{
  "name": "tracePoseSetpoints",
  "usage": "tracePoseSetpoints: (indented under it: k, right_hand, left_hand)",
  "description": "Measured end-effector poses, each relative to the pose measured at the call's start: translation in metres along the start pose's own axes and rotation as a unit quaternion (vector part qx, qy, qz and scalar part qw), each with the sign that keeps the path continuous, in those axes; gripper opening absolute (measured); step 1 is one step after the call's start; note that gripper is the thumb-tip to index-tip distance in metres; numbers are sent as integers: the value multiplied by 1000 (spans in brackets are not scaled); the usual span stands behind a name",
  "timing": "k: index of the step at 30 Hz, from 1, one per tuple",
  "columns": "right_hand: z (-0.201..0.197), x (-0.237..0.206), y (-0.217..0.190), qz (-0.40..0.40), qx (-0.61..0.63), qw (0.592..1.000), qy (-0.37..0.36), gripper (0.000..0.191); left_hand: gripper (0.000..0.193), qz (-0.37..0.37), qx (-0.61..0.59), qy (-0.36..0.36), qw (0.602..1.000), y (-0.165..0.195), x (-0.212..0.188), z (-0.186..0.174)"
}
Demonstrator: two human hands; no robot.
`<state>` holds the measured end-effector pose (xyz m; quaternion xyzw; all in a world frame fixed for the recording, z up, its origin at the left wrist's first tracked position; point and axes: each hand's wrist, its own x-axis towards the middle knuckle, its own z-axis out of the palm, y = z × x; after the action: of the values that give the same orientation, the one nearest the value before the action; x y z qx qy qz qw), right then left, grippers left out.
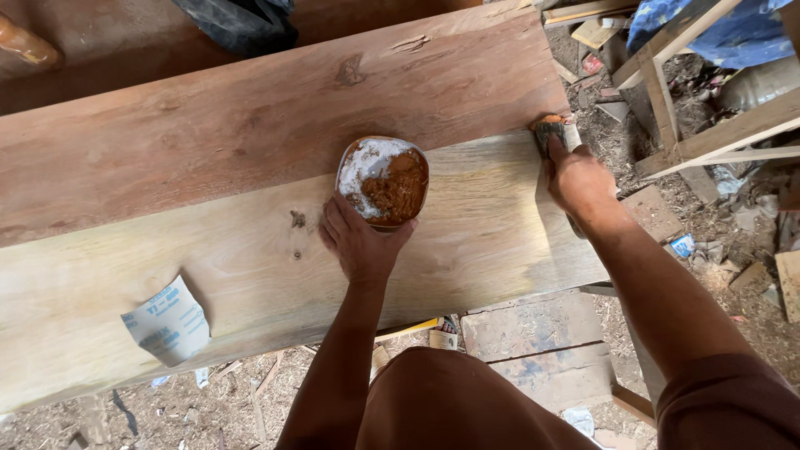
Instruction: The person scoops orange-brown wood filler paste from a bowl and spreads it with a putty knife over holes and the edge of a wooden tabletop, moving around the board to fill spots and wiping filler along the edge by hand.
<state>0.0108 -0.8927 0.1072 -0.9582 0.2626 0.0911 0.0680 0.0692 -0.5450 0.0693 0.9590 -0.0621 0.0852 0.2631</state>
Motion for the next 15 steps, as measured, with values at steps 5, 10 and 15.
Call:
tracePoseSetpoints:
  k: [5, 10, 15]
  right_hand:
    - [-20, 13, 0, 40, -41, 995, -83, 42]
    - [-20, 39, -1, 89, 62, 994, -18, 45]
    - [0, 52, -16, 106, 89, 990, -21, 42]
  left_hand:
    - [140, 0, -11, -2, 1000, 3, 1, -3]
    - [139, -5, -13, -5, 1000, 3, 0, -3]
    - [139, -9, -14, -18, 1000, 3, -2, 0]
